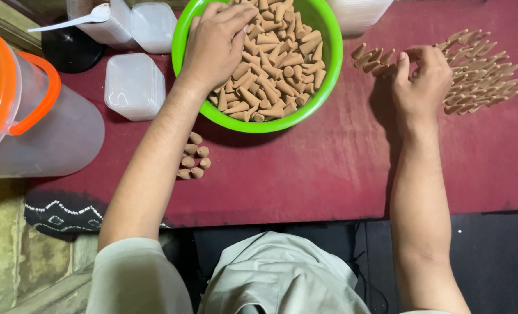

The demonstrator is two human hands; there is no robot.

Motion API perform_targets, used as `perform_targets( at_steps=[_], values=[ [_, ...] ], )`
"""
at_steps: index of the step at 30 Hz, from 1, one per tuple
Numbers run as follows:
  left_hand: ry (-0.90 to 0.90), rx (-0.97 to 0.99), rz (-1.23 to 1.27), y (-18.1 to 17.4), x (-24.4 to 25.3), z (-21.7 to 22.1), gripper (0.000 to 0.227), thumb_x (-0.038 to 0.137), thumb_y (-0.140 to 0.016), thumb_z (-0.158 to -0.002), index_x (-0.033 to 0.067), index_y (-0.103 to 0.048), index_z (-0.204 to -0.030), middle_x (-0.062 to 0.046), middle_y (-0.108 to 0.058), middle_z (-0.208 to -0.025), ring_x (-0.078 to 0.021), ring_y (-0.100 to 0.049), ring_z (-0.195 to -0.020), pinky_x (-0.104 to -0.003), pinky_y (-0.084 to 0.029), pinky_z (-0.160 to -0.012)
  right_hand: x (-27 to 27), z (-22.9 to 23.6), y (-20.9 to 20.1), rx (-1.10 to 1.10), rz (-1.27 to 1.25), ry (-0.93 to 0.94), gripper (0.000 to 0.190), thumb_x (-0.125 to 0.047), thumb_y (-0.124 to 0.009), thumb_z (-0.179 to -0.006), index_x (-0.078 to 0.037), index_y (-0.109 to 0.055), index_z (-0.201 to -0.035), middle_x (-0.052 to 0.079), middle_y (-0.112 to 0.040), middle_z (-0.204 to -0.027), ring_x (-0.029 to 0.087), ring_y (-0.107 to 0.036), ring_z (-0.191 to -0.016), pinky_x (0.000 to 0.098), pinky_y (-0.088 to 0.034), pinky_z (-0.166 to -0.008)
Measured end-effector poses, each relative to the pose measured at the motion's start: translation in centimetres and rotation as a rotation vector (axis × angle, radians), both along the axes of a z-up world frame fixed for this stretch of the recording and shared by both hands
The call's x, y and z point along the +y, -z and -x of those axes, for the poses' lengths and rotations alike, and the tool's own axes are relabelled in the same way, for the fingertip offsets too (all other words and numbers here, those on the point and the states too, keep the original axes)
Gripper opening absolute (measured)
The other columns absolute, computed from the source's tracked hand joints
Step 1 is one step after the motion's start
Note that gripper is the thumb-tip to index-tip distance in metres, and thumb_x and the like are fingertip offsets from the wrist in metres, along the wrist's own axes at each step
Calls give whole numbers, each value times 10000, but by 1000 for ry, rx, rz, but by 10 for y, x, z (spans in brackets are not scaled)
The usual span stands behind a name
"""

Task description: The person repeatedly picks small cone-shaped clay pieces from a green bowl and places them upright in rows on a red table. The hands work continuously, transferring items one at a time and arranging them in neat lines.

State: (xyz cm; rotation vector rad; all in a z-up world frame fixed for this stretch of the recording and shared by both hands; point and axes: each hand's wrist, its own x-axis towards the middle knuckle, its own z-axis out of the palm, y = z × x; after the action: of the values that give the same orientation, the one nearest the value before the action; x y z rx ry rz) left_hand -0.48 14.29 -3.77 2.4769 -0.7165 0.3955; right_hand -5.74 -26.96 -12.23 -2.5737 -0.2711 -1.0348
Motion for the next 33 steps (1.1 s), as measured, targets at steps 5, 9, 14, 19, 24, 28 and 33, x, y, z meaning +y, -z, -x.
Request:
perform_targets(
  at_steps=[5,9,14,19,24,28,33],
  values=[
    [21,-57,30,2,1,-3,323,114,-605,-1020,105,-695,-1330,-15,-681,-1267,-276,-529,-1167,-464,-413,-891,3,-1,-3,-31,-34,-28,65,35,-760,-1066,3,-724,-1022,116,-722,-948,194,-625,-804,318,-501,-668],
    [27,-84,87,1,0,-3,111,163,-733,-993,156,-813,-1071,39,-624,-1091,-247,-544,-1076,-452,-406,-880,11,4,-12,-60,-56,-49,67,39,-762,-1065,12,-724,-1017,117,-720,-932,198,-617,-780,319,-491,-644],
    [36,-4,104,4,-1,-6,190,90,-677,-983,93,-786,-1139,-42,-677,-1189,-277,-583,-1135,-471,-440,-949,11,4,-14,-70,-92,-78,42,76,-732,-1044,38,-715,-1042,145,-724,-946,210,-646,-789,314,-532,-654],
    [50,110,213,4,-3,-7,201,50,-691,-992,-4,-751,-1176,-60,-572,-1069,-218,-577,-1058,-352,-485,-1001,11,4,-15,-96,-121,-61,6,32,-720,-1044,27,-718,-1047,133,-731,-955,195,-641,-745,301,-514,-617],
    [54,119,105,-3,-2,-14,80,50,-692,-1005,33,-746,-1061,-104,-622,-1122,-269,-581,-1102,-434,-457,-1012,8,-2,-12,-109,-155,-75,35,48,-691,-1029,28,-708,-1052,131,-727,-931,186,-663,-752,277,-544,-623],
    [35,135,-134,-28,-4,-17,49,85,-756,-1000,52,-762,-1035,-111,-652,-995,-294,-606,-978,-451,-469,-899,11,3,-23,-110,-210,-70,78,57,-678,-1006,35,-692,-1080,145,-737,-973,212,-691,-801,310,-550,-656],
    [84,217,-389,-39,4,-27,73,62,-712,-1011,39,-759,-1060,-158,-626,-1019,-337,-598,-959,-476,-482,-856,5,-1,-18,-113,-240,-57,130,37,-675,-1008,-2,-665,-1132,98,-723,-939,165,-657,-727,288,-514,-589]
  ],
)
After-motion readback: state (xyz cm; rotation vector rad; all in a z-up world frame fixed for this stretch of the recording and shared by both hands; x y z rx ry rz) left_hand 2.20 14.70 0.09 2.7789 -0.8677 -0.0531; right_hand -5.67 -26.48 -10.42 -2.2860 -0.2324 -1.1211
